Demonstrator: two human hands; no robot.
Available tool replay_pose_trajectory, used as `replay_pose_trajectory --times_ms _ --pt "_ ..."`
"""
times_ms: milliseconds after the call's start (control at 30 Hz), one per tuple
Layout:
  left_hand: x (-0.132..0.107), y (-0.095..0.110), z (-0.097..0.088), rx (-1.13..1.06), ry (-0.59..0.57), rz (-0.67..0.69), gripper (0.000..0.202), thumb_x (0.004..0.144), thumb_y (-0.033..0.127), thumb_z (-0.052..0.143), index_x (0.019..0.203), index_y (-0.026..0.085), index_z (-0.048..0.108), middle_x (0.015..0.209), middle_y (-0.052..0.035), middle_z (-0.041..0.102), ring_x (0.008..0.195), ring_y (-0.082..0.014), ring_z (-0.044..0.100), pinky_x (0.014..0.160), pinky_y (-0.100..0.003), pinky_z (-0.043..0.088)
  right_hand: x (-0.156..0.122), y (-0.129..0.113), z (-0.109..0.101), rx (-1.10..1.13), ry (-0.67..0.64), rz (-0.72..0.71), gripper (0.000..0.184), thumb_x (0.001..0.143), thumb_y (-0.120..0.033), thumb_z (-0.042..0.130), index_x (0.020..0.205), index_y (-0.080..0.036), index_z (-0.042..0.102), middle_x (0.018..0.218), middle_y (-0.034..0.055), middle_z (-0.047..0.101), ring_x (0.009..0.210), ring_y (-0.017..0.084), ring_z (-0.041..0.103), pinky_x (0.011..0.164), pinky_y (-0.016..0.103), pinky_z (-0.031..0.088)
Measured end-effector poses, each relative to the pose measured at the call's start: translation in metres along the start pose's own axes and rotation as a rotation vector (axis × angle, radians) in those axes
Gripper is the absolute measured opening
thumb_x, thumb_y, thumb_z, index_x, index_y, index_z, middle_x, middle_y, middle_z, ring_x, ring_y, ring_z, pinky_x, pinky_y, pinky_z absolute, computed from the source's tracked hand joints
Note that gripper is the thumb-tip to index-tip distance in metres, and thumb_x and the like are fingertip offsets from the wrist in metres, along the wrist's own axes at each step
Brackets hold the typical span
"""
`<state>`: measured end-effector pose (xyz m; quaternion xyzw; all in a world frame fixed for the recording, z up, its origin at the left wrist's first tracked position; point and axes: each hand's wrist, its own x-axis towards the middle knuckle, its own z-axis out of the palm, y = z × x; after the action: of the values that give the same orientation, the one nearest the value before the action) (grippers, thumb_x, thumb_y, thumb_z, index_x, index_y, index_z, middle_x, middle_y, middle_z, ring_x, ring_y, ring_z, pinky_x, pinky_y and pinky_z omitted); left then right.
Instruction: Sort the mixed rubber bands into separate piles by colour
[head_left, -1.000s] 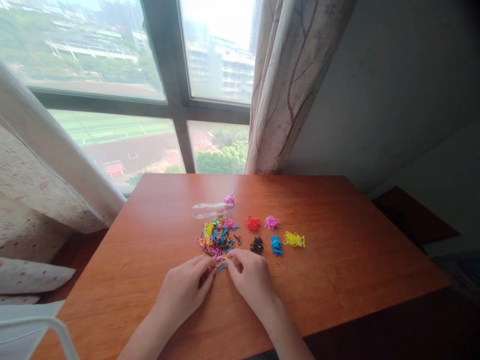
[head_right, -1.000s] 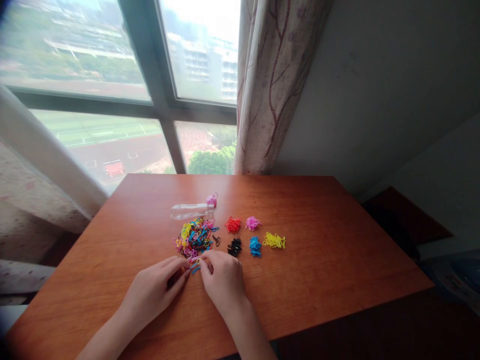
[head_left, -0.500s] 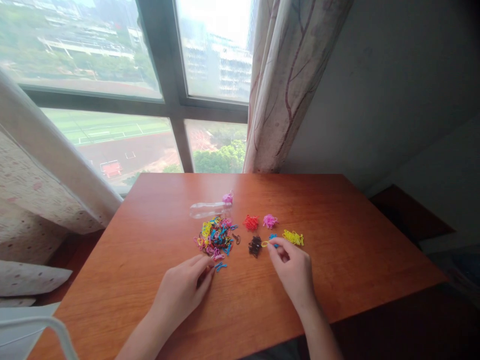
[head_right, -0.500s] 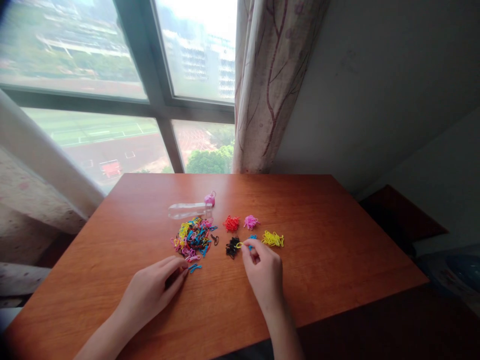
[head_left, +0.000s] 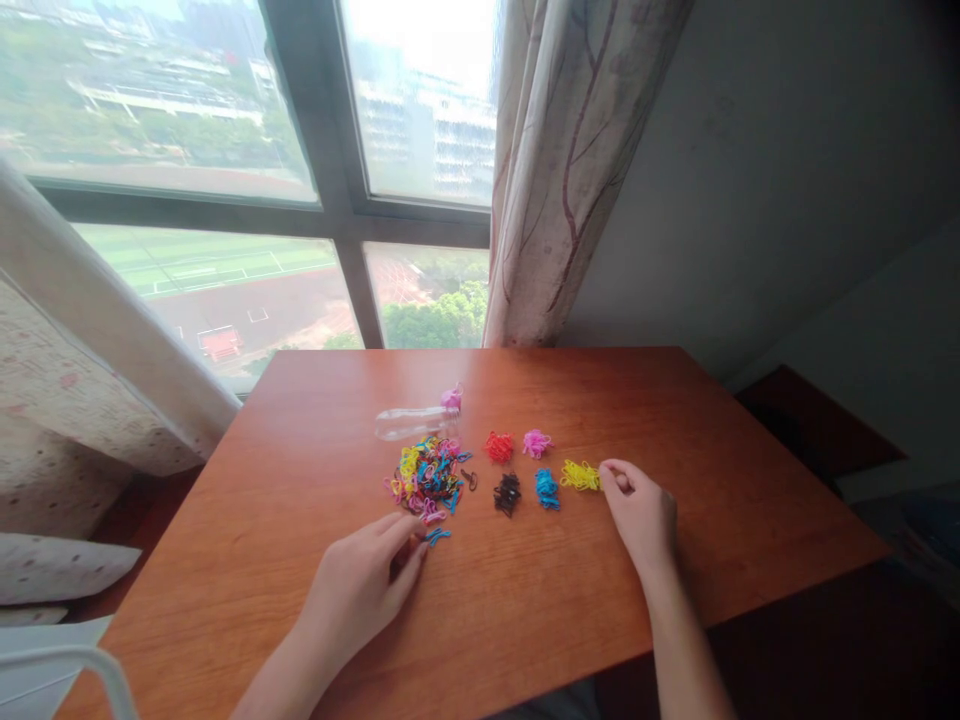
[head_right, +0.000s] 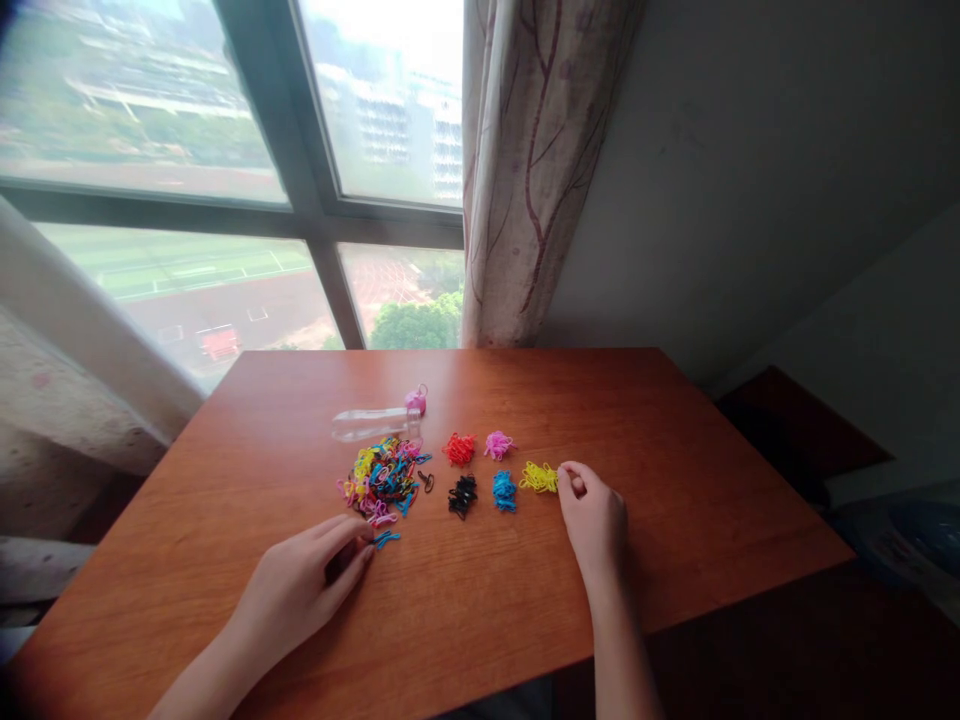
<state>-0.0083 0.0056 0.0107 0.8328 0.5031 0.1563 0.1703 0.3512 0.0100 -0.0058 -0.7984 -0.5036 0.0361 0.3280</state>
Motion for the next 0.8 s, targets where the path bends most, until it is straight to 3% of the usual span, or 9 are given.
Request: replay_pose_trajectory --times_ms 133,267,367,500,633,800 --pt "0.000 -0.001 0.000 -0.011 -0.010 -0.005 0.017 0.092 0.027 0.047 0.100 0.028 0.063 0.085 0.0011 0.070 0.075 -0.0162 0.067 0.065 -0.023 0.046 -0.008 -0.017 -0.005 0.058 0.027 -0.059 0.042 0.087 -0.052 0.049 0.091 -0.018 0.074 0.071 0.0068 0.070 0.064 0.021 0.064 0.063 0.029 0.044" --pt "0.000 0.000 -0.001 -0.006 -0.009 -0.008 0.019 0.093 0.027 0.047 0.102 0.028 0.063 0.089 0.0006 0.071 0.079 -0.0172 0.068 0.066 -0.024 0.047 -0.028 -0.049 -0.003 0.169 -0.020 -0.167 0.033 0.089 -0.044 0.052 0.090 -0.019 0.073 0.069 0.0046 0.069 0.061 0.018 0.063 0.063 0.026 0.045" --pt "0.000 0.000 -0.001 -0.008 -0.007 -0.008 0.019 0.094 0.027 0.045 0.099 0.027 0.063 0.089 0.0005 0.071 0.080 -0.0169 0.069 0.065 -0.024 0.047 -0.049 -0.076 0.007 0.275 -0.126 -0.270 0.028 0.093 -0.035 0.049 0.091 -0.021 0.072 0.079 0.0052 0.072 0.065 0.017 0.065 0.066 0.024 0.047" --pt "0.000 -0.001 0.001 -0.014 -0.008 -0.025 0.018 0.094 0.028 0.045 0.095 0.025 0.063 0.090 0.0000 0.072 0.081 -0.0169 0.069 0.067 -0.023 0.048 -0.081 -0.103 0.027 0.317 -0.283 -0.391 0.023 0.093 -0.023 0.047 0.091 -0.022 0.070 0.078 0.0025 0.071 0.068 0.015 0.064 0.065 0.022 0.043" --pt "0.000 -0.002 0.002 -0.038 -0.014 -0.062 0.017 0.094 0.029 0.046 0.093 0.025 0.063 0.088 0.0001 0.072 0.081 -0.0168 0.069 0.068 -0.024 0.048 -0.103 -0.117 0.044 0.272 -0.371 -0.477 0.018 0.091 -0.018 0.050 0.087 -0.023 0.067 0.077 0.0004 0.070 0.069 0.015 0.064 0.066 0.022 0.039" --pt "0.000 -0.003 0.001 -0.105 -0.005 -0.105 0.017 0.093 0.031 0.047 0.092 0.024 0.062 0.085 0.0002 0.071 0.078 -0.0161 0.067 0.070 -0.024 0.047 -0.110 -0.119 0.051 0.207 -0.415 -0.502 0.016 0.090 -0.015 0.052 0.084 -0.023 0.064 0.078 -0.0010 0.069 0.073 0.015 0.064 0.065 0.023 0.036"
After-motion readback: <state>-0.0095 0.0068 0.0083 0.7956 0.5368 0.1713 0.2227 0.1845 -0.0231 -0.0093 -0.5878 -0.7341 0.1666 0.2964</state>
